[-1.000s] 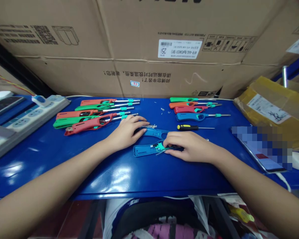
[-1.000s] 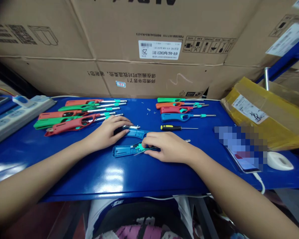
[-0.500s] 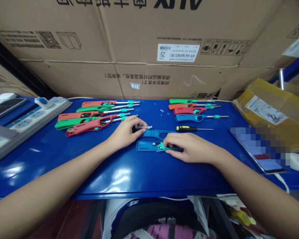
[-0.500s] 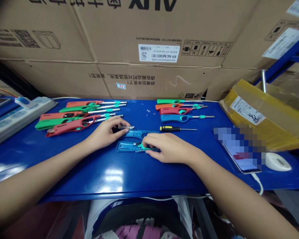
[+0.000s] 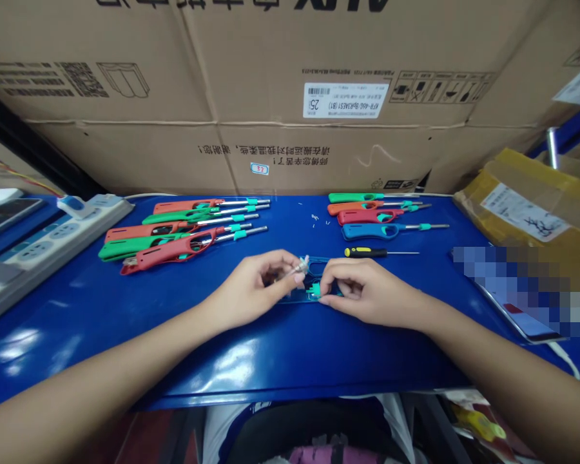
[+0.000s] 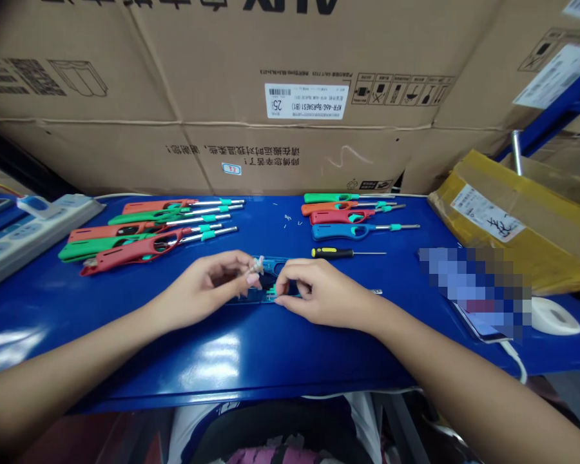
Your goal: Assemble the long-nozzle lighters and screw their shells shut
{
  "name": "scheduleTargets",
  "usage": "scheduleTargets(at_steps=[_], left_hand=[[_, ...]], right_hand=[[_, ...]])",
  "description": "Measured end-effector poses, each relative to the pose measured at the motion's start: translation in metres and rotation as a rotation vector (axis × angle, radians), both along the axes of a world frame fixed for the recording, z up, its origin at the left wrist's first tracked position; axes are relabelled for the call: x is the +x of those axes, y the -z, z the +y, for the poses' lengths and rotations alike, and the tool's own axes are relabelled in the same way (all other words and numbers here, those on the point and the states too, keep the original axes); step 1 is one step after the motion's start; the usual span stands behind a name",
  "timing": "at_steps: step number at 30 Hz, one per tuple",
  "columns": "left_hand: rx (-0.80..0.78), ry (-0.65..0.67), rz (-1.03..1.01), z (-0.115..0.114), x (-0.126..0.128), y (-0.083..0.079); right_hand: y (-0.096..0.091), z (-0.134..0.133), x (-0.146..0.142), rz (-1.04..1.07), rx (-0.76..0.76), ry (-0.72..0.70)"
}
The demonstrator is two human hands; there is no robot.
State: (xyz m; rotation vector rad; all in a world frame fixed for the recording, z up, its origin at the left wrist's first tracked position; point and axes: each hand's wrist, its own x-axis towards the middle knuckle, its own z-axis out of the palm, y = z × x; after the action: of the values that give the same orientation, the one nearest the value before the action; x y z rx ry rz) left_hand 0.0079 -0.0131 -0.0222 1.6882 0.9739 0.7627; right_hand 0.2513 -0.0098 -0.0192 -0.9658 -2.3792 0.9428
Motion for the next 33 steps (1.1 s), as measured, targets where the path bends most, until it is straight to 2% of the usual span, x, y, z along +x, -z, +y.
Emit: scheduleTargets(at_steps=[2,5,7,21,27,33], left_hand=[[-0.090,0.045,0.013,-0.0059,0.0022,-0.0008],[-0.111,0.062,0.046,-0.0091,0.0037,0.0003],[-0.101,0.064,0.061,-0.0090,0.0042,0.0015],[-0.037,0.063,0.088,-0.0084,0.0041,0.0019],[-0.018,0.085,0.083,-0.0080,0.0045,-0.0011],[-0.026,0.060,0.081,-0.0088,0.0047,0.0029]], right_hand=[[-0.0023,0.0011,0.0007,0.005,-0.203,0.048],[-0.0044,0.0021,0.0010,0.057,-0.511,0.103],[-0.0044,0.0028,0.0004,0.120,-0.598,0.129],[-0.0031,0.0031,-0.0005,0.168,-0.420,0.099],[0.0006,0.0026,-0.0007,0.206,-0.373,0.143],[0.0033,0.0030,-0.0015,0.159,-0.291,0.114]])
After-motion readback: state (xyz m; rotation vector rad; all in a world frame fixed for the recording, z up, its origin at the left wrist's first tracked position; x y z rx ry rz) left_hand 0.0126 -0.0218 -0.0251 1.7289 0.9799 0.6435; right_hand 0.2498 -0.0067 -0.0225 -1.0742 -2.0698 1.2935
